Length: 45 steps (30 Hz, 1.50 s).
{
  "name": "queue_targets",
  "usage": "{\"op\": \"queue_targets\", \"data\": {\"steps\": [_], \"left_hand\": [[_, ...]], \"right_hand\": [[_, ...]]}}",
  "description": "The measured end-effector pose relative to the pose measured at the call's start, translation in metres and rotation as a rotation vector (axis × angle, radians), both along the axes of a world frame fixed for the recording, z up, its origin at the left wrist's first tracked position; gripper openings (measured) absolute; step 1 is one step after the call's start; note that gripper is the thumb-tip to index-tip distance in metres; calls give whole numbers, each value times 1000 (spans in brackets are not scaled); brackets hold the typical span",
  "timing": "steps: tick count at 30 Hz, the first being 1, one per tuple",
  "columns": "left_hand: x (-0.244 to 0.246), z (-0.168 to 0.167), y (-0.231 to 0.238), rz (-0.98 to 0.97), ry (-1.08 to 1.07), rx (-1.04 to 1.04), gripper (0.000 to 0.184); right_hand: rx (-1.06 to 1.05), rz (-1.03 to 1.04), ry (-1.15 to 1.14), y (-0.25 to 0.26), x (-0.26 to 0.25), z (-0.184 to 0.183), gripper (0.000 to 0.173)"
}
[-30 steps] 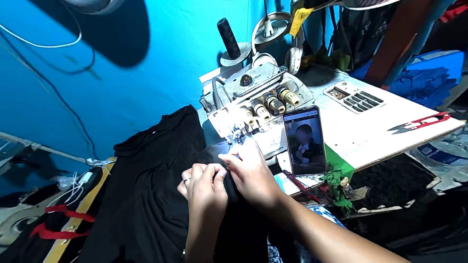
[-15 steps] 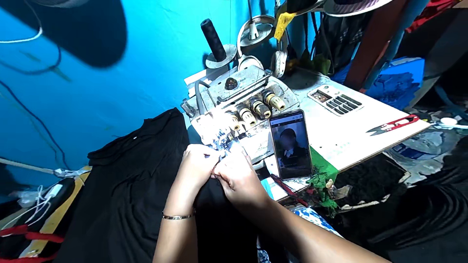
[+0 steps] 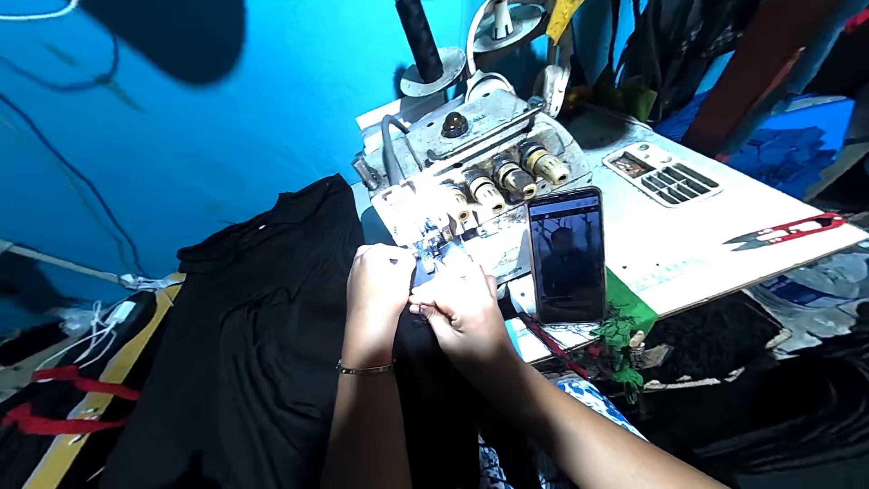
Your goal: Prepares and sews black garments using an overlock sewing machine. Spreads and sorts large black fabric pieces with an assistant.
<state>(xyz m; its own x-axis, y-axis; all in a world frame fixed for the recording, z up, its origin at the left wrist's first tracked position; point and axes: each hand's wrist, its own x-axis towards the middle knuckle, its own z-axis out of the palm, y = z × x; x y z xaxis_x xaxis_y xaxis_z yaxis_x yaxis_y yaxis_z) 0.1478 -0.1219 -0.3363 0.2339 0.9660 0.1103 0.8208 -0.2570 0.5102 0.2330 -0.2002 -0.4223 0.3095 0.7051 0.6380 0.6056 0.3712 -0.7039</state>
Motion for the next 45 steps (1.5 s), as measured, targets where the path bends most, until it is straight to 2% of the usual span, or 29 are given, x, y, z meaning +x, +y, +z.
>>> {"op": "queue_targets", "data": {"steps": [13, 17, 22, 26, 31, 35, 38, 40, 42, 45], "left_hand": [[6, 6, 6, 40, 37, -67, 19], [4, 2, 1, 25, 31, -5, 18], [8, 1, 9, 58, 83, -22, 22], [10, 3, 9, 63, 110, -38, 23], [10, 5, 10, 38, 140, -41, 24], [13, 12, 8, 44, 142, -115, 29], [-12, 9, -2, -34, -73, -47, 29], [-53, 0, -26, -38, -231, 44, 31], [-104, -9, -54, 86, -239, 136, 34], [-166, -37, -83, 368, -174, 209, 36]], "right_hand": [[53, -24, 7, -4, -1, -5, 14], [66, -11, 26, -4, 1, -6, 14], [17, 16, 45, -16, 7, -4, 15], [1, -48, 51, -28, 19, -7, 13], [-55, -201, -36, -32, 43, -7, 14], [-91, -190, -183, -29, 49, -8, 13], [-188, -110, -316, -46, 56, -1, 13], [-288, -66, -404, -65, 70, 3, 13], [-361, -84, -409, -87, 83, 4, 17], [-348, -148, -188, -103, 75, 5, 18]]}}
